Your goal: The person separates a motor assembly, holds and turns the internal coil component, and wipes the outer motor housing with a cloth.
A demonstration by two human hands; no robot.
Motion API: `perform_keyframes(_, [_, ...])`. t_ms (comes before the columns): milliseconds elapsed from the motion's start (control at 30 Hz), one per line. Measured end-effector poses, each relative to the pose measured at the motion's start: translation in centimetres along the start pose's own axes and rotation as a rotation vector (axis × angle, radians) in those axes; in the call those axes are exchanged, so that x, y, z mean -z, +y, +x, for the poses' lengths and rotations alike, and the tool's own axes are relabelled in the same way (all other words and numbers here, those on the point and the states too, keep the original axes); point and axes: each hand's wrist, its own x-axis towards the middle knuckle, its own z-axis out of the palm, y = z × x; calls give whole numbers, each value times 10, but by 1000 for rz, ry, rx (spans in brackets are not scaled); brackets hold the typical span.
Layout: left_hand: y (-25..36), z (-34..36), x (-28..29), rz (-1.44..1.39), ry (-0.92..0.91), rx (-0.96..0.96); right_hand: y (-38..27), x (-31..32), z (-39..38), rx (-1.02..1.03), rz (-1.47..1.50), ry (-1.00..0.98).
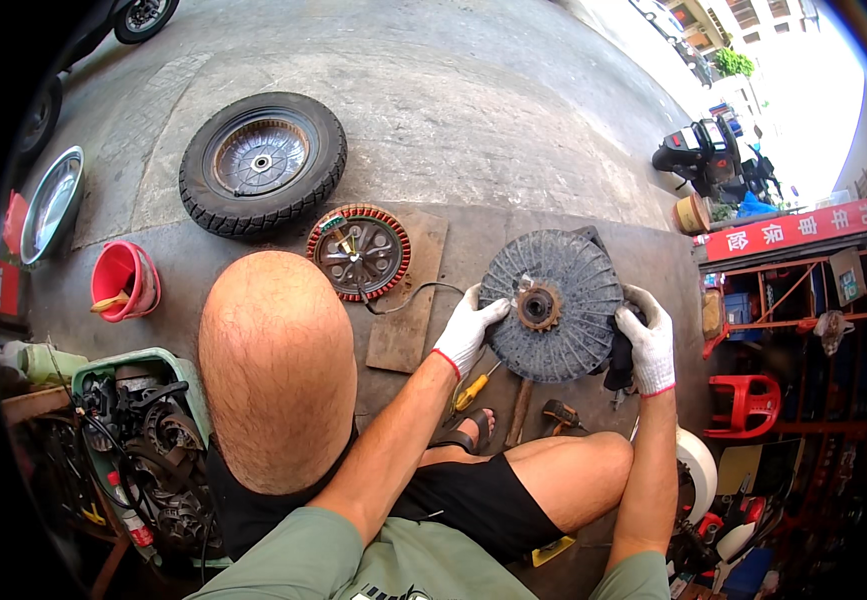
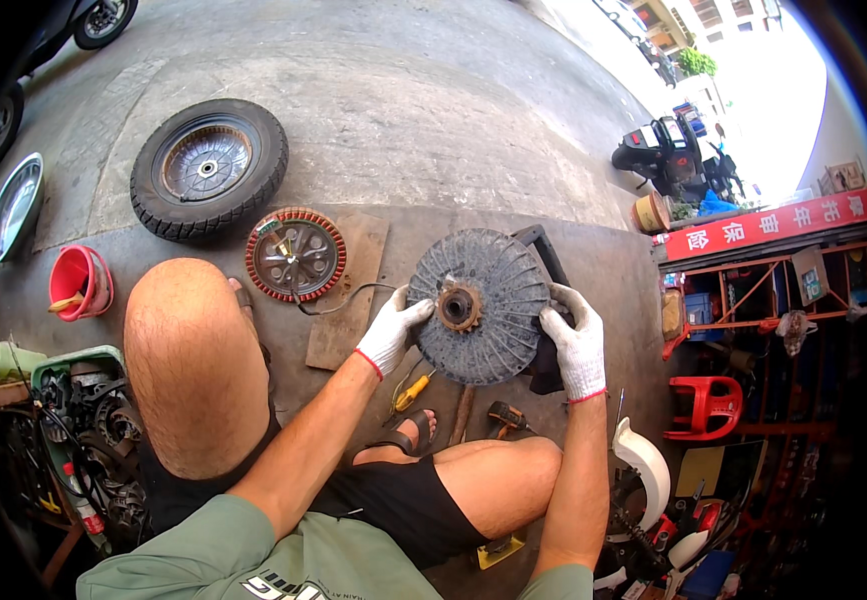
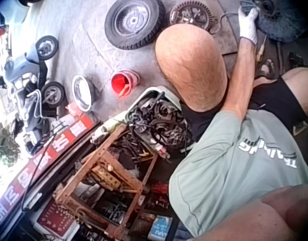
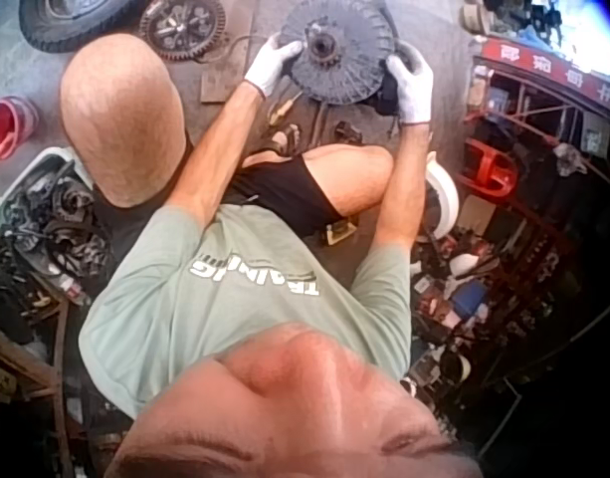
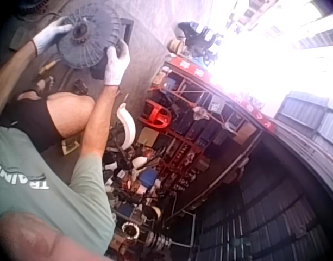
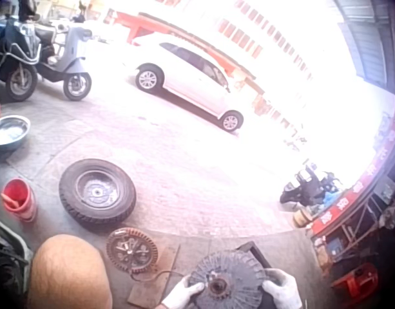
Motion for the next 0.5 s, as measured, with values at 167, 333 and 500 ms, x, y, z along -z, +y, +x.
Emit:
perform_keyframes(167, [0,2,2,27,19,-27,8,3,1,-13,30,-3])
perform_keyframes(333, [3,-1,-2,12,46,-36,12,4,1,-14,46,2])
perform_keyframes(500, [0,1,1,31,38,-59,18,6,2,-19,57,-7])
